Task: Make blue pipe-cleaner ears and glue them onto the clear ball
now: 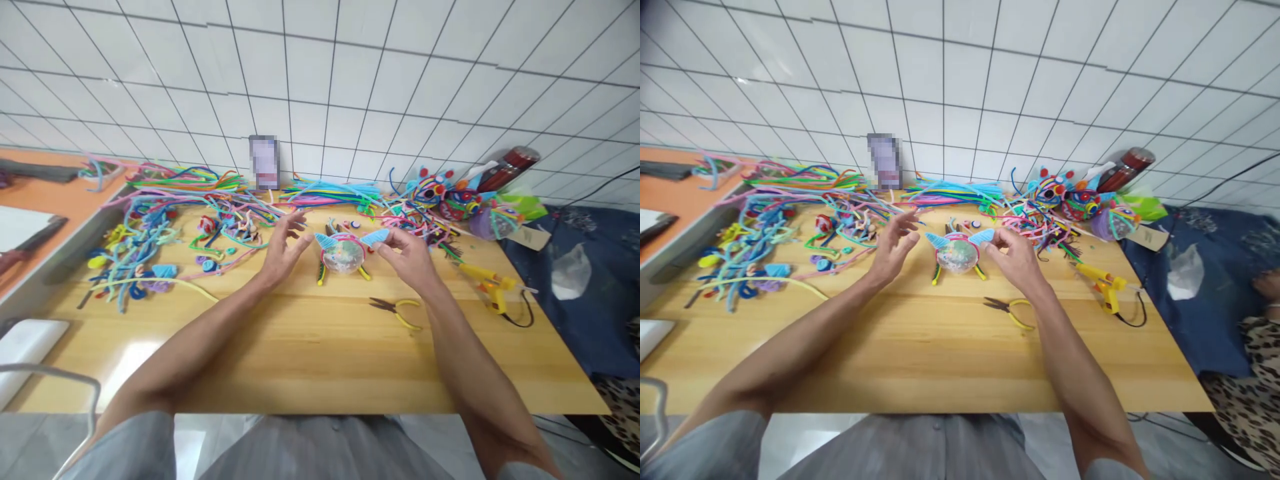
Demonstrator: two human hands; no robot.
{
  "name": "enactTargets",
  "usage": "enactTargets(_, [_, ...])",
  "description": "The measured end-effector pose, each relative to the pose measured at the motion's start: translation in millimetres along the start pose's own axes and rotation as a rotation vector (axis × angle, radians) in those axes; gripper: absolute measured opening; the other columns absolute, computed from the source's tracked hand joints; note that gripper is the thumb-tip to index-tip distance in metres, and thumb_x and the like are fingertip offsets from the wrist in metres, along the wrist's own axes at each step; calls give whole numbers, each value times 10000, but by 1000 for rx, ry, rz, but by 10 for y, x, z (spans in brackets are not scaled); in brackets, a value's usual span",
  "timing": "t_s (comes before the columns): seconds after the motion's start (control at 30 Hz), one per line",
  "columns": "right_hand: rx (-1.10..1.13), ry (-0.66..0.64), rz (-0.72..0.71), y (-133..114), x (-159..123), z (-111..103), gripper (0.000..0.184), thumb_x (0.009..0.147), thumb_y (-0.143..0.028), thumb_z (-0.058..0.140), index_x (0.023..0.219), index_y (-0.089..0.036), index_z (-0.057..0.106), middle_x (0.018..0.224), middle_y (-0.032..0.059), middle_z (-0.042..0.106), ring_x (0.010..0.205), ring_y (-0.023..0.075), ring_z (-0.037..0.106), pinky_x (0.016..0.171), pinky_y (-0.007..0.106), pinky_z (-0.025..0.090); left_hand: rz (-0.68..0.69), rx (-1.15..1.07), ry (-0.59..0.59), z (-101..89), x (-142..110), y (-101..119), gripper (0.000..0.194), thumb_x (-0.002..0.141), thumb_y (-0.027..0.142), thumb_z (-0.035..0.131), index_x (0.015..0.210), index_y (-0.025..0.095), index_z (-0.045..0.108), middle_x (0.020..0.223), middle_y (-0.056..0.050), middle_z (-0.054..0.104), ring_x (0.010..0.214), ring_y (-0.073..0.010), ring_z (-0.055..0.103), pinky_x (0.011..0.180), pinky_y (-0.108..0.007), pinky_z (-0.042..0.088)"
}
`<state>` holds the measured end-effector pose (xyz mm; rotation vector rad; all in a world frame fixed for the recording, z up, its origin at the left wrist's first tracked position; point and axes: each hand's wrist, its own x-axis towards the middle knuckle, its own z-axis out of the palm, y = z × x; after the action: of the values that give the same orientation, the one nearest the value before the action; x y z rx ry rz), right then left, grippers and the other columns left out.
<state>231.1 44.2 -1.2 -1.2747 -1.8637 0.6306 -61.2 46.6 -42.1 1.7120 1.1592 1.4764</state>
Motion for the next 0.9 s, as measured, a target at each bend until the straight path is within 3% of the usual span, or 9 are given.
enactTargets(0.07, [-112,-24,-95,-165,-95,-79,192,898,-314,703,756,-223,612,723,-19,644,694,160,565,688,296,414,169,109,-32,-32,-23,274,507,932,554,749,1315,231,667,1143,-102,712,986,-228,658,892,-378,532])
enactTargets(0.2, [-236,-147,-309,-446,-353,-47,136,958,-253,663,826,-234,635,799,14,700,741,182,631,710,311,441,291,207,-359,71,-241,720,344,938,433,775,1223,247,727,1130,-107,751,948,-234,693,894,-379,557])
enactTargets(0.27, [-293,-179,-375,-523,-496,30,119,984,-220,627,869,-241,648,817,26,715,775,196,660,729,320,461,264,232,-464,148,-359,794,186,989,384,705,1100,244,757,1051,-103,767,955,-243,712,902,-374,555])
enactTargets(0.43, [-316,-115,-351,-493,-910,138,70,1011,-229,624,974,-254,678,904,50,768,862,224,723,808,350,535,181,205,-621,260,-487,748,158,1019,321,627,959,232,744,917,-76,753,824,-203,685,778,-312,513])
enactTargets(0.5, [-268,6,-246,-359,-1096,56,46,992,-283,673,1024,-253,688,986,63,792,935,241,747,859,369,566,152,161,-603,283,-490,726,178,996,321,654,859,222,711,809,-45,695,740,-176,619,708,-289,465])
enactTargets(0.57, [-255,249,-49,-128,-1277,-139,76,970,-327,683,973,-252,691,955,61,786,918,248,749,864,388,586,93,87,-520,300,-475,709,272,954,353,713,736,211,633,711,-6,600,665,-146,524,644,-270,401])
enactTargets(0.7, [-384,685,375,560,-1551,-782,300,919,-466,656,1041,-193,685,1043,146,767,955,291,731,919,482,598,-196,-154,-451,302,-409,699,442,858,488,806,675,205,518,627,47,456,592,-107,387,572,-252,309])
enactTargets(0.8, [-618,616,621,1057,-1566,-1224,434,861,-502,659,1154,-182,648,1231,207,734,1088,322,709,942,503,588,-377,-289,-472,287,-359,722,414,792,518,843,750,201,581,661,42,520,599,-103,422,575,-249,340])
enactTargets(0.9, [-636,501,657,1343,-1421,-1460,355,769,-488,723,965,-197,672,1048,200,761,943,348,724,845,507,588,-471,-379,-439,278,-326,746,389,762,490,857,769,194,605,644,46,528,578,-96,433,574,-248,359])
